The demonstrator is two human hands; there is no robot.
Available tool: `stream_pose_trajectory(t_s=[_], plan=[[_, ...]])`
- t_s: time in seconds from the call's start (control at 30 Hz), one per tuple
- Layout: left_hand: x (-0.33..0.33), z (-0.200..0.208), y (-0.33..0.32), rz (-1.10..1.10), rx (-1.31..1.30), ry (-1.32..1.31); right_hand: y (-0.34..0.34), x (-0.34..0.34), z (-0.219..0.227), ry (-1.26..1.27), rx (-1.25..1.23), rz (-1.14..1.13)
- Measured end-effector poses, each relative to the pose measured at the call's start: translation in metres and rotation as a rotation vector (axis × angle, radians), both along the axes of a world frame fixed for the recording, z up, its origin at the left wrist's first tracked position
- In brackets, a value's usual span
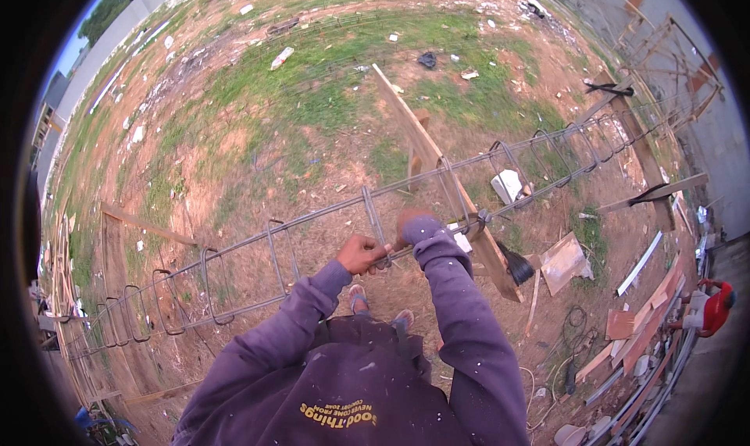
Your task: The person assembles a rebar cage by tying intersecting steel bars with wire using pliers. They repeatedly bend and twist wire ties to secure the joints, occasionally repositioning the cage on the ground.
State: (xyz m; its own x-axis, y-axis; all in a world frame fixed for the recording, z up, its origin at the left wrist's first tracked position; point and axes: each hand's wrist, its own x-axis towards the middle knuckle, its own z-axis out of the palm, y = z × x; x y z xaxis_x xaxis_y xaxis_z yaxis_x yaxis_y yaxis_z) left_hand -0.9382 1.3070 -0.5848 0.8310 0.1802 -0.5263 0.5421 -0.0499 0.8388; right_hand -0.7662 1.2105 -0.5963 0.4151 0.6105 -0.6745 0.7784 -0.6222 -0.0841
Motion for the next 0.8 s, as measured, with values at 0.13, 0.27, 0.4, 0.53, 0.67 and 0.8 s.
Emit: stream_pose_trajectory(t_s=[0.13,0.27,0.4,0.53,0.67,0.8], plan=[[0.001,0.000,0.002,-0.016,-0.007,-0.049,0.000,-0.009,-0.004,-0.040,0.087,-0.035],[0.003,-0.003,0.004,-0.031,-0.092,-0.012,-0.035,-0.034,0.034,-0.310,0.619,-0.102],[0.004,-0.010,0.006,-0.053,-0.126,-0.003,-0.077,-0.097,0.035,-0.310,0.973,-0.216],[0.005,-0.016,0.007,-0.041,-0.180,0.013,-0.093,-0.122,0.008,-0.517,1.084,0.018],[0.004,-0.012,0.010,-0.099,-0.204,-0.008,-0.112,-0.130,0.020,-0.211,0.729,-0.130],[-0.004,0.002,0.010,-0.083,-0.258,-0.056,-0.108,-0.164,0.042,-0.043,0.832,-0.507]])
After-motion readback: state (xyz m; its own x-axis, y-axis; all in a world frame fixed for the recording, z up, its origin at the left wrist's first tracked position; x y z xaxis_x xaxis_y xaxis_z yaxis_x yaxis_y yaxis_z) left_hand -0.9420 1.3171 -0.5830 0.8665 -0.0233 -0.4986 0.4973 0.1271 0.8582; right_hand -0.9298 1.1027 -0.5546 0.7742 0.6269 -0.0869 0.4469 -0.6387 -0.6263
